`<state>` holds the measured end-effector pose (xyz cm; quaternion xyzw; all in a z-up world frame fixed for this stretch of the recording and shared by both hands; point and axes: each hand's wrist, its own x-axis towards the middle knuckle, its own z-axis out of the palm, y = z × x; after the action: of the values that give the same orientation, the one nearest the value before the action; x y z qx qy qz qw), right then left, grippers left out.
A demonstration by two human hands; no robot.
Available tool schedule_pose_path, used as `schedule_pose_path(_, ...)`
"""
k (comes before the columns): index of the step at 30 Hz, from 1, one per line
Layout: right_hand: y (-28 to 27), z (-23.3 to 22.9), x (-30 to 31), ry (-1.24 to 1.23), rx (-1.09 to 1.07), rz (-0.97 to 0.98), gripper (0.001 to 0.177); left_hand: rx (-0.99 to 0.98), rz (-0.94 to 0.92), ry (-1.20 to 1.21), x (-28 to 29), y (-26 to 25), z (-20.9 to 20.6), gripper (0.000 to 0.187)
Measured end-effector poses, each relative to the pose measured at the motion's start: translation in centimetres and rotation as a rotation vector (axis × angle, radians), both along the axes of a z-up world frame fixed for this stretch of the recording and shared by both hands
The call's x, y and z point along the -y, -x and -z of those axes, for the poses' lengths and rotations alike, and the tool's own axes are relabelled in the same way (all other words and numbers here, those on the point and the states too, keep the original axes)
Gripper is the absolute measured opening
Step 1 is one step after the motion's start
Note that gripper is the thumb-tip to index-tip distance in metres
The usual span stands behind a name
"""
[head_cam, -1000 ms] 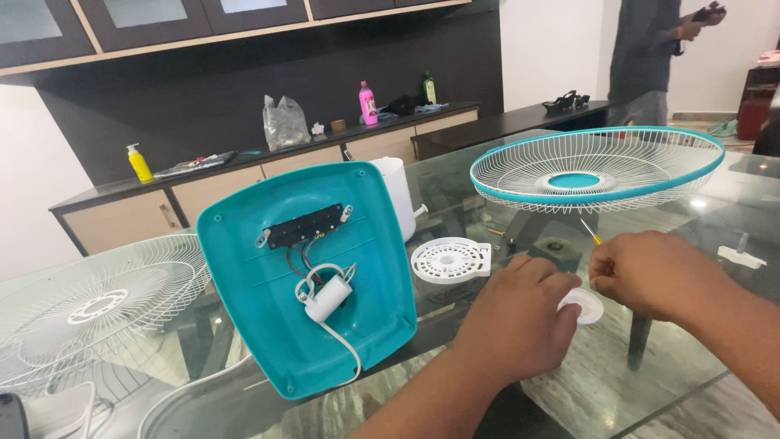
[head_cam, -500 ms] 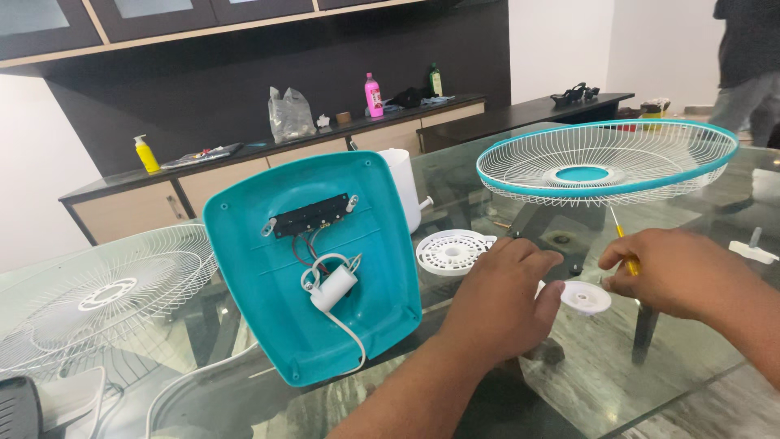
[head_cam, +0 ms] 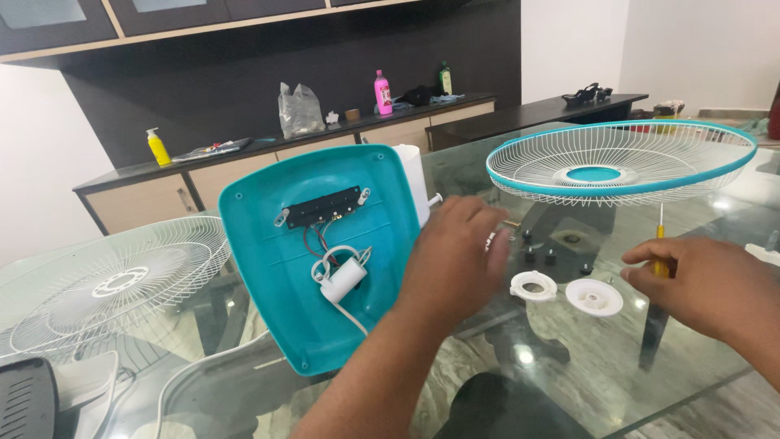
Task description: The person uses a screwdriver to remove screws from the back cover of a small appliance, then detaches the internal circuit board and capacitor. The back cover is set aside, and the internal components are handled and separated from the main housing.
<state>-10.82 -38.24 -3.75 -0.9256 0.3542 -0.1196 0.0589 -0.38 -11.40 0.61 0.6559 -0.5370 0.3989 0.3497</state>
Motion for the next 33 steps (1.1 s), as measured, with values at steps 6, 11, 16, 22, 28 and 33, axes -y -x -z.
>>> schedule_pose_path(6,-1.6,2.4,2.7,-0.044,0.228,-0.016,0.033,0.105,-0.011,0.185,-2.9,1.0,-2.1,0.012)
schedule_pose_path(11,-2.5,3.8,3.6,-0.152,0.494,-0.072,0.028,0.139,-0.031,0.213,-4.6,2.4,-2.6,0.011)
schedule_pose_path(16,-0.4,2.6,-1.6,-0.057,0.860,-0.166,0.029,0.309,-0.152,0.296,-7.7,1.4,-4.9,0.012)
schedule_pose_path(22,0.8,-1.9,-12.4,-0.104,1.015,-0.352,0.040,0.303,-0.364,0.229,-12.9,-0.9,-9.6,0.007)
schedule_pose_path(28,-1.8,-4.7,-20.9,-0.463,1.072,-0.774,0.061,0.189,-0.561,-0.061,-14.7,-2.4,-12.7,0.043)
schedule_pose_path(33,-3.9,-6.4,-23.8,-0.413,1.089,-0.807,0.037,-0.048,-0.585,-0.329,-13.4,-3.1,-13.4,0.057)
